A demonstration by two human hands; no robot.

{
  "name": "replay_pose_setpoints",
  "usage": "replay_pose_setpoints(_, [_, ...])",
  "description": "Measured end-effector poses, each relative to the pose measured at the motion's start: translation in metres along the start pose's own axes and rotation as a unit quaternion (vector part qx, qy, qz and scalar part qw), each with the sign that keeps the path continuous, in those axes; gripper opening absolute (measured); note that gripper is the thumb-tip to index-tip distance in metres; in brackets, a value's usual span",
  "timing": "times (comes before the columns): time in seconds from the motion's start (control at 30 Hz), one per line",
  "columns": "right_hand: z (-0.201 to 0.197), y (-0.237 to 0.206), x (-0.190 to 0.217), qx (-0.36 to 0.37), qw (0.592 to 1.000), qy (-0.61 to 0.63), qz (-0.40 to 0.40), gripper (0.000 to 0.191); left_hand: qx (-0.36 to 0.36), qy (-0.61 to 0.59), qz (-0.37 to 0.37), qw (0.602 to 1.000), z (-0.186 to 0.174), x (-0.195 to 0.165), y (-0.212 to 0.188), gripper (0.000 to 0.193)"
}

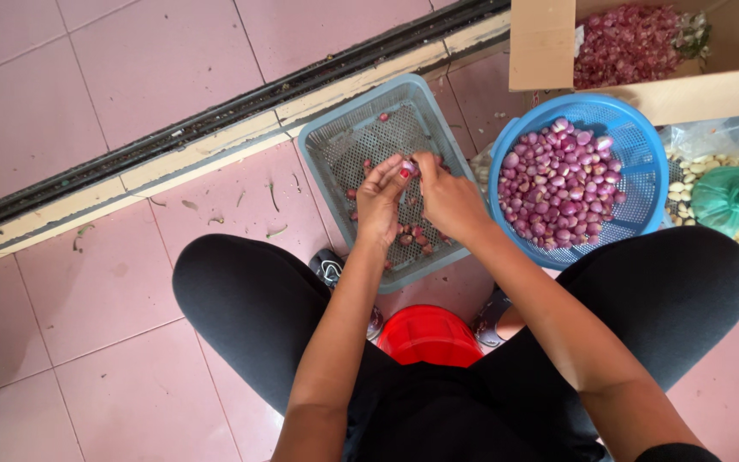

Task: The person sits on the floor and peels the dry outer skins off shallots by hand, taking them one at a time from a blue basket and placing the peeled shallots into a gray perforated tray, dropping the skins on the floor. A knife rests in the basket but the peeling is done with the fingers.

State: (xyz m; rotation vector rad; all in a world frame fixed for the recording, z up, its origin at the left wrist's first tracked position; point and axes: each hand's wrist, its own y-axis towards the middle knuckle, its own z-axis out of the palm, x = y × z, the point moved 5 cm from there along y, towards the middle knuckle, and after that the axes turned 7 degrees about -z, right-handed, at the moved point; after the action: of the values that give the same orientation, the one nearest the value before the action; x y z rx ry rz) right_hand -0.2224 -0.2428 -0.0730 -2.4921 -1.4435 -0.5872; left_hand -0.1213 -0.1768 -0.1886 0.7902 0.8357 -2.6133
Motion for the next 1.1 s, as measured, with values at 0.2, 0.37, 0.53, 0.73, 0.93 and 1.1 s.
replay_pose_setpoints(0.2, [0.005,0.001,-0.009,0.013,1.000,0.010,0.018,0.046,-0.036,0.045,-0.018,0.998,-0.006,0.003,-0.002,0.032])
replay_pose_setpoints(0.37, [0.009,-0.002,-0.014,0.003,0.998,0.052,0.043,0.038,-0.028,0.043,-0.001,0.999,0.000,0.003,0.000,0.033])
replay_pose_setpoints(0.53, [0.011,-0.001,-0.008,-0.034,0.999,0.009,0.020,0.043,-0.007,0.008,0.017,1.000,0.002,0.002,-0.001,0.032])
replay_pose_setpoints(0.73, [0.018,0.000,-0.012,-0.020,0.998,0.045,0.033,0.047,0.025,0.002,0.020,0.999,0.001,0.001,-0.001,0.031])
replay_pose_setpoints(0.93, [0.026,0.002,-0.026,0.012,0.981,0.178,0.076,0.053,0.056,-0.031,0.001,0.998,0.007,0.002,-0.002,0.032])
replay_pose_setpoints(1.1, [0.028,0.000,-0.031,0.014,0.981,0.167,0.099,0.054,0.076,-0.056,-0.022,0.995,0.010,0.005,-0.003,0.032])
